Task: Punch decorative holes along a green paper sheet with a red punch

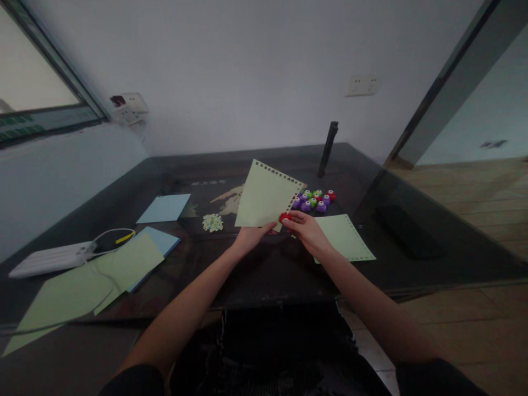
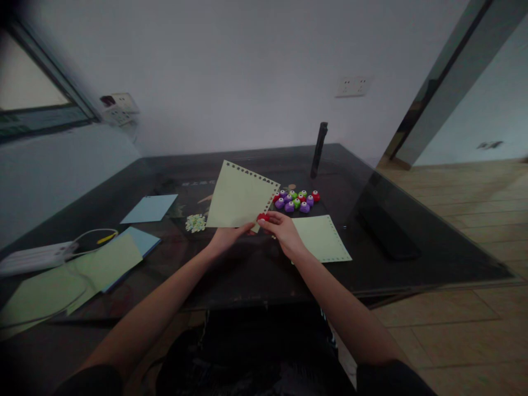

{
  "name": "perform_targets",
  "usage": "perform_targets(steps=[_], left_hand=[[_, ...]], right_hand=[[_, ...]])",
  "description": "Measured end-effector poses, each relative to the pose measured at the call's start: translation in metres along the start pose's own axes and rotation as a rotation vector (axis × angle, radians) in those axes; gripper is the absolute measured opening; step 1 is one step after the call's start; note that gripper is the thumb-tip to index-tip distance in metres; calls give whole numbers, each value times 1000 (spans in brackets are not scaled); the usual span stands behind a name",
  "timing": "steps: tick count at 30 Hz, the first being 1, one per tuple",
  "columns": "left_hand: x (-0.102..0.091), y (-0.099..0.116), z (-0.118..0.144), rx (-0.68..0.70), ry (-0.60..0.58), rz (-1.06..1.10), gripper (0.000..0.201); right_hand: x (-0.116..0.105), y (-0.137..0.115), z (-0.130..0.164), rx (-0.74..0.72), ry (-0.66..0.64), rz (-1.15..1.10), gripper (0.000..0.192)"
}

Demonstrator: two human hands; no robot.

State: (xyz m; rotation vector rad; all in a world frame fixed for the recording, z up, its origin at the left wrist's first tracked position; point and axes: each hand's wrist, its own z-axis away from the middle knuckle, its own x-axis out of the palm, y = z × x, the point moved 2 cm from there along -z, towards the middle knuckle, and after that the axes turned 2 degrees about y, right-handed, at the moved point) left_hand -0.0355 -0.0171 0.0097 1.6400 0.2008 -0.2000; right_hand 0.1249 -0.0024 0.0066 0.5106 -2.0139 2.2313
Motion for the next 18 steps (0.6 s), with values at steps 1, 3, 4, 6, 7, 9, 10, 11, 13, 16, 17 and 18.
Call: perform_targets(steps=[1,3,4,6,7,9,10,11,13,16,17,18], left_hand=[[0,1,0,4,0,-8,14],[-1,3,1,5,-1,-18,14],[-1,4,1,2,-3,-17,14],[-1,5,1,-8,-12,-6,14],[-2,4,1,-12,-13,2,13],[-2,3,1,-21,-12,21,13],[-1,2,1,-24,-11,31,13],[-1,2,1,-26,-12,40,12],[-1,1,1,-27,-16,55,13],[0,3,2,-38,-17,68,13],[0,4,2,-47,-19,72,12],[0,4,3,-58,-21,75,12]], right_hand=[[0,0,0,-2,-3,-12,34],[1,-1,1,-6,-2,-30,33],[2,-2,2,-7,0,-34,33],[2,-2,2,-11,2,-39,34],[3,-2,2,-12,0,-42,34],[3,-2,2,-15,-11,-53,33],[3,-2,2,-17,-15,-55,33],[2,-2,2,-19,-19,-54,33],[2,-1,1,-24,-23,-45,33],[1,1,0,-30,-21,-44,33],[1,1,0,-31,-17,-47,33],[1,1,0,-30,-13,-50,33]])
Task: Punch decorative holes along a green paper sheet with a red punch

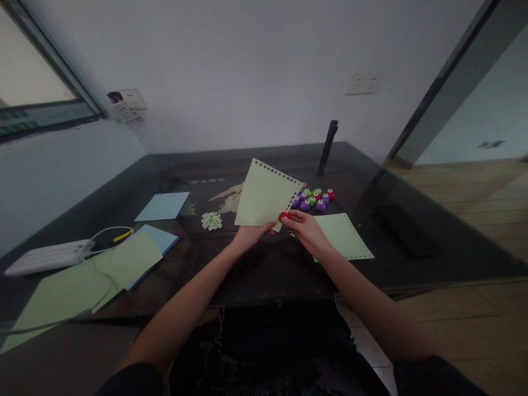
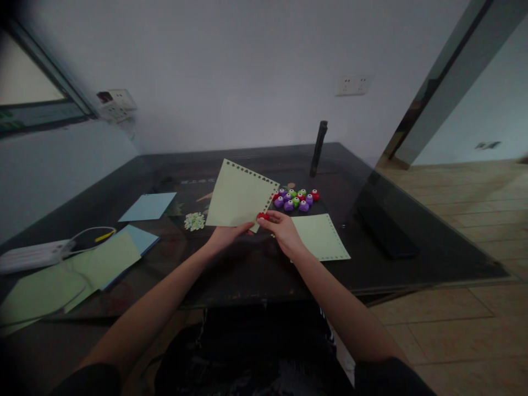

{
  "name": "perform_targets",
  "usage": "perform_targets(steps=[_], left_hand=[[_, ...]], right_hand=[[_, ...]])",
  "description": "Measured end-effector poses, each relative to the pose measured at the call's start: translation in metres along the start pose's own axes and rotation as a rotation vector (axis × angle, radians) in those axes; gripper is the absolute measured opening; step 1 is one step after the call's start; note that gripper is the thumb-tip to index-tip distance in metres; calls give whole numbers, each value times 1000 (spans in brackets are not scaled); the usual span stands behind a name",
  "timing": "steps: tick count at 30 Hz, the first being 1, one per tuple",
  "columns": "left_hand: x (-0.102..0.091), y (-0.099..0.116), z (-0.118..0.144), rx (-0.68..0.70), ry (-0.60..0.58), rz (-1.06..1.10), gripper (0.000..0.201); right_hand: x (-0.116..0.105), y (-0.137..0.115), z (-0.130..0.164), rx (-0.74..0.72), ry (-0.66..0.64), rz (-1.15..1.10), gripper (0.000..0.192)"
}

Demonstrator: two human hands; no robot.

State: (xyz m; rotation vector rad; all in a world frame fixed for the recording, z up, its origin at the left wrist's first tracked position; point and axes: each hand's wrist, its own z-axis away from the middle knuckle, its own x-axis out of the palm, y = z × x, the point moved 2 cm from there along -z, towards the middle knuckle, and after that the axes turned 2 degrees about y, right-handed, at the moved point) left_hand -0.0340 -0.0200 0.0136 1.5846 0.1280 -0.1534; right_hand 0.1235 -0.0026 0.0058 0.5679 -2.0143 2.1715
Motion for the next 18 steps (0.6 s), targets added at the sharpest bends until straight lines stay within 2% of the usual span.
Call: perform_targets(steps=[9,18], left_hand=[[-1,-5,-2,-2,-20,-14,16],[0,0,0,18,-4,-23,14]], right_hand=[[0,1,-1,7,-11,12,30],[-1,1,-1,19,3,8,30]])
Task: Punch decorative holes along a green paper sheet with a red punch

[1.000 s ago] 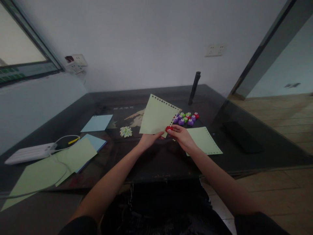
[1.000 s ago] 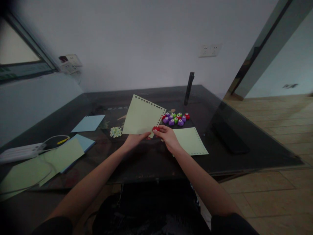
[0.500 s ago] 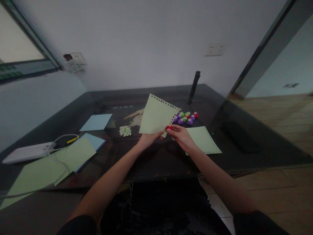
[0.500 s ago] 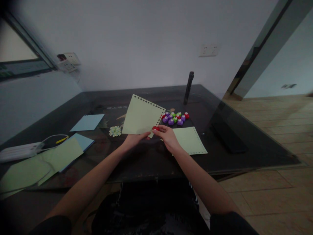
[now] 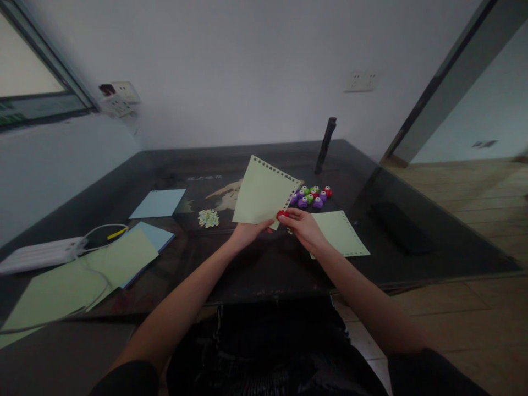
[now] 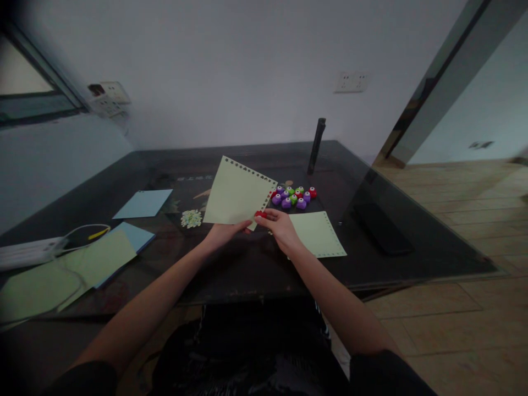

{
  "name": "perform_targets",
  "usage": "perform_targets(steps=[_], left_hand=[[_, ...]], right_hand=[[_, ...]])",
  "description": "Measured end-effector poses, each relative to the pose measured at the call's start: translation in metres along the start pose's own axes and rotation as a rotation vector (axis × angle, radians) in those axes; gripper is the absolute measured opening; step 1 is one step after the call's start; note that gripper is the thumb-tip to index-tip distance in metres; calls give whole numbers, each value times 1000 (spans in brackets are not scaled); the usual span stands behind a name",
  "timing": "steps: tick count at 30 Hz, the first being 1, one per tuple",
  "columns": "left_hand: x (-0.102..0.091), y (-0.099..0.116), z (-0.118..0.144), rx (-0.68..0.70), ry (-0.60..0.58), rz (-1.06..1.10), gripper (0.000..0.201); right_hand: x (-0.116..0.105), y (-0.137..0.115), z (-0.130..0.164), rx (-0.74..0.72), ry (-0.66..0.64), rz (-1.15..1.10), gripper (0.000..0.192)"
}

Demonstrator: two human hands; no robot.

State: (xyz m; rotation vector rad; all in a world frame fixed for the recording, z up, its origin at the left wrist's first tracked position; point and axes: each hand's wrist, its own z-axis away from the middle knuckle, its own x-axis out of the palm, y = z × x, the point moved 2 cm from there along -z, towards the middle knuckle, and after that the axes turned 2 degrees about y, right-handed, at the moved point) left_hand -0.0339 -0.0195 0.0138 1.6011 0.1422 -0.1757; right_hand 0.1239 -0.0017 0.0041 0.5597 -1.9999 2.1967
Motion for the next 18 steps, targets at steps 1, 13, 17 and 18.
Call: perform_targets(steps=[1,13,17,18], left_hand=[[0,0,0,6,2,-1,15],[0,1,2,-16,0,-13,14],[0,2,2,-17,-1,-17,14],[0,2,2,-17,-6,-21,14]], right_hand=[[0,0,0,2,3,-3,29],[0,-1,0,19,3,4,29],[0,0,-1,11,-15,-14,27],[0,0,-1,12,-16,-22,27]])
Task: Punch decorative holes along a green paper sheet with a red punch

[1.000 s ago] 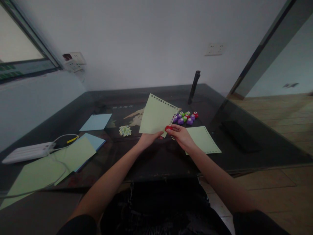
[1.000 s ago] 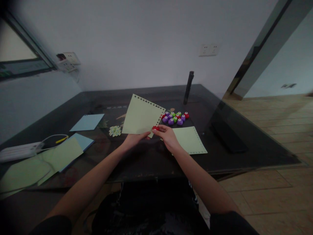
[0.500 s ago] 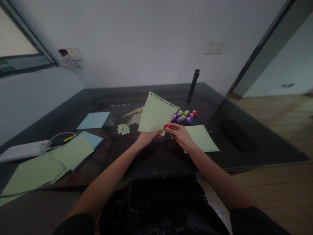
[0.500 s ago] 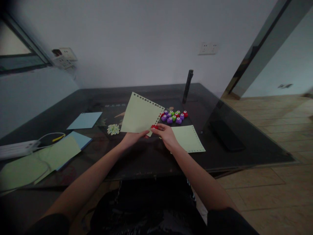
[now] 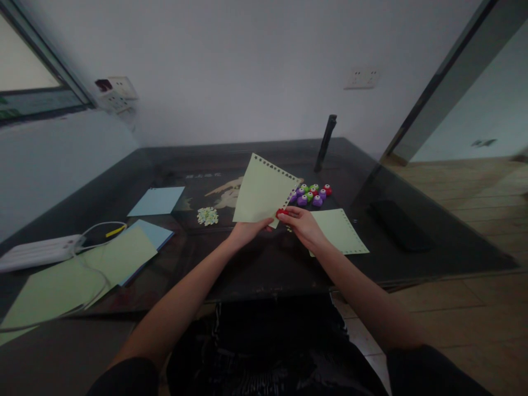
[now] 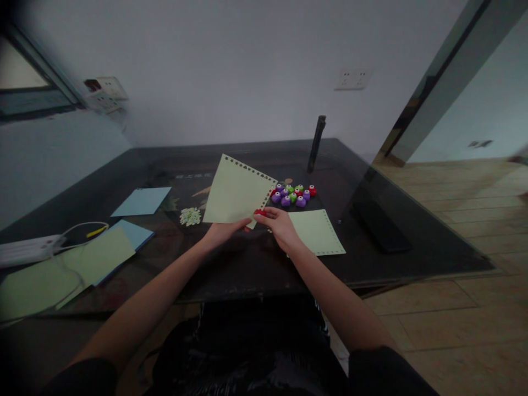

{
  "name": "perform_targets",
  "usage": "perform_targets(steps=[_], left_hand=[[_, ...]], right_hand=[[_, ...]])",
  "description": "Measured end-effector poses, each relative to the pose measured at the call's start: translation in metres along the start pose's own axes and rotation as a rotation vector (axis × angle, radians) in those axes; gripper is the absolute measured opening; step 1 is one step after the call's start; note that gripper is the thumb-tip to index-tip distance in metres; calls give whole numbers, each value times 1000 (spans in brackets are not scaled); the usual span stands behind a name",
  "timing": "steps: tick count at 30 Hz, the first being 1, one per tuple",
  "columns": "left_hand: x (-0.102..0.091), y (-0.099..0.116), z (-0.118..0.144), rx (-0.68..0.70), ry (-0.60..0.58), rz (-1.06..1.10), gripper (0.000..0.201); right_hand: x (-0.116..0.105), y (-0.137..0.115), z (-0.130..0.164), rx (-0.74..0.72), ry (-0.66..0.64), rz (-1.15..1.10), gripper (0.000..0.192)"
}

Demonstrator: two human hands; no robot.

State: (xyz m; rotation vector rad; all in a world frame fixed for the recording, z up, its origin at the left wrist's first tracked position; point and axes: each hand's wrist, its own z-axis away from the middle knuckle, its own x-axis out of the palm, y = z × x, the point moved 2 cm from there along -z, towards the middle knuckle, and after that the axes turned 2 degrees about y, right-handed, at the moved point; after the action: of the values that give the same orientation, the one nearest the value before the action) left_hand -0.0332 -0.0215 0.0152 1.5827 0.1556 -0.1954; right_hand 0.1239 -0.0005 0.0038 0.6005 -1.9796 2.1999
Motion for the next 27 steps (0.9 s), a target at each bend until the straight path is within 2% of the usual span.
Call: perform_targets(steps=[7,16,27], left_hand=[[0,-8,-4,10,-6,-4,24],[0,-4,0,35,-4,-37,19],[1,-14,-5,107,-42,-44,31]], right_hand=[[0,0,-1,2,11,-11,27],[1,1,-1,-17,9,-23,27],[0,3,-2,-72,-24,-2,26]])
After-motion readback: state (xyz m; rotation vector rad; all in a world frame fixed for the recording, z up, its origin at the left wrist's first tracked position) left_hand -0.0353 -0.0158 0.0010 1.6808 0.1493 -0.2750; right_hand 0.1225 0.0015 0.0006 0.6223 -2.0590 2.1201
